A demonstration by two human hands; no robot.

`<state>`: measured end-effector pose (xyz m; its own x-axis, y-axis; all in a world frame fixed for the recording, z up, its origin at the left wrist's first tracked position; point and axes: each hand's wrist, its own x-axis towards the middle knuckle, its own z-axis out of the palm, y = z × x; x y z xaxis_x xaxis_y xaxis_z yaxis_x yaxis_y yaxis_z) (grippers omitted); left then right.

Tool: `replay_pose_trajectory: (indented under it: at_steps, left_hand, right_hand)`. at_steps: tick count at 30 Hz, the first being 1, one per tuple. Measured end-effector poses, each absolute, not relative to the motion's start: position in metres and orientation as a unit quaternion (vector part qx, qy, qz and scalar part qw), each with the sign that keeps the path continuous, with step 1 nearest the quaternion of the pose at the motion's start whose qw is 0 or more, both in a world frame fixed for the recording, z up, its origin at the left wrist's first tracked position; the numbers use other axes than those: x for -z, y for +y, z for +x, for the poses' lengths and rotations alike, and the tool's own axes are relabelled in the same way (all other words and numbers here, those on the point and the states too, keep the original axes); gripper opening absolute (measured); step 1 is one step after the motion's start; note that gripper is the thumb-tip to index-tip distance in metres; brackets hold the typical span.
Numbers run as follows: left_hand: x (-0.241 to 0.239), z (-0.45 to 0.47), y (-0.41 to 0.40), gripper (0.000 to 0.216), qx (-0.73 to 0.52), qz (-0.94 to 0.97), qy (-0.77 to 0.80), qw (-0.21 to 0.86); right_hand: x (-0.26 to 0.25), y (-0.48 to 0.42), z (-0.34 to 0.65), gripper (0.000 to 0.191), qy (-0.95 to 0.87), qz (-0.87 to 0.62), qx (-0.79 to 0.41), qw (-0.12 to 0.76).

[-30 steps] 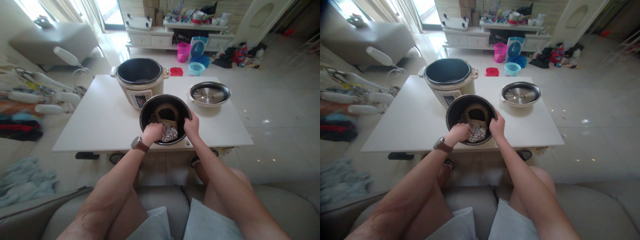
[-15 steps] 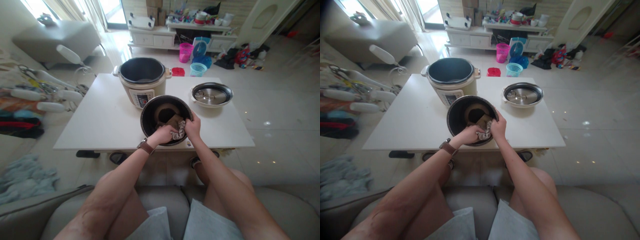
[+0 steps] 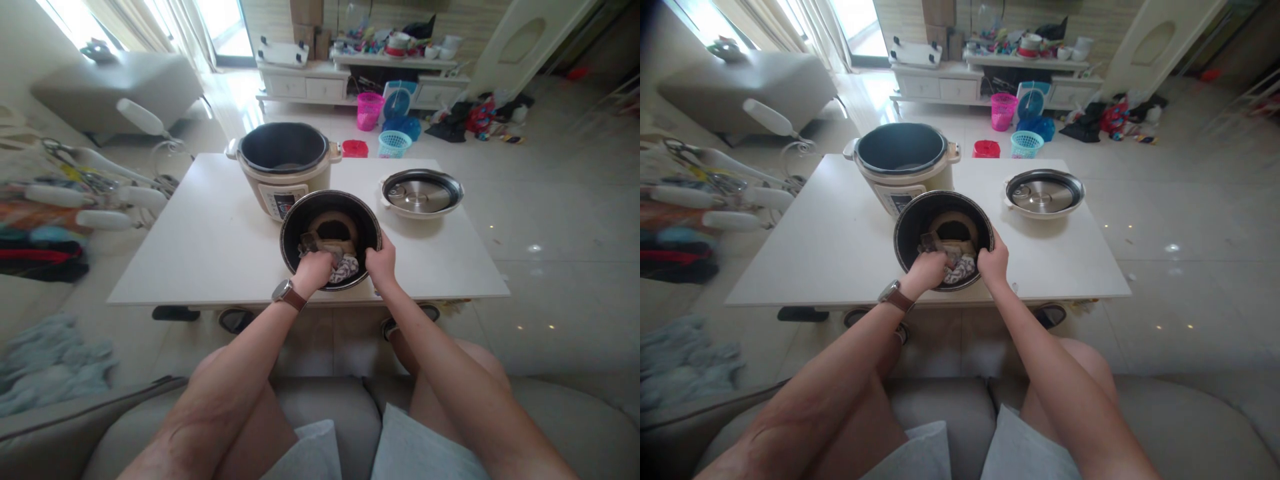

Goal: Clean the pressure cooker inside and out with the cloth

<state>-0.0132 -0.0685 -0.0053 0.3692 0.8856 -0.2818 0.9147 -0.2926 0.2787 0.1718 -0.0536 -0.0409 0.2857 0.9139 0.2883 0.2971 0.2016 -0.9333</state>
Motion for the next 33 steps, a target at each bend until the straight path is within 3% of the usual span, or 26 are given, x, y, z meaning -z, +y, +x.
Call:
replay_pose_trajectory:
  at_steps: [6, 11, 14, 18, 25, 29, 33]
  left_hand:
    - [0.008, -0.007, -0.067, 0.05, -0.006, 0.785, 0.563, 0.26]
    - [0.004, 0.005, -0.066, 0.055, -0.068, 0.754, 0.534, 0.375]
    - [-0.004, -0.003, -0.059, 0.051, -0.003, 0.754, 0.518, 0.405]
    - [-0.01, -0.021, -0.057, 0.042, 0.07, 0.776, 0.54, 0.317]
    - [-0.009, -0.027, -0.061, 0.044, 0.027, 0.772, 0.579, 0.261]
    - [-0.022, -0.038, -0.058, 0.049, -0.059, 0.747, 0.623, 0.226]
    - [-0.033, -0.036, -0.064, 0.055, -0.195, 0.707, 0.669, 0.124]
  right_hand:
    - [0.047, -0.059, 0.164, 0.073, -0.509, -0.563, -0.275, 0.59]
    - [0.048, -0.057, 0.165, 0.064, -0.486, -0.566, -0.284, 0.602]
    - [0.051, -0.054, 0.169, 0.062, -0.485, -0.564, -0.277, 0.609]
    - [0.049, -0.052, 0.172, 0.056, -0.488, -0.577, -0.265, 0.599]
    - [0.032, -0.057, 0.164, 0.054, -0.525, -0.56, -0.26, 0.586]
    - [0.027, -0.06, 0.162, 0.053, -0.533, -0.546, -0.266, 0.589]
    - [0.028, -0.06, 0.162, 0.053, -0.534, -0.542, -0.267, 0.591]
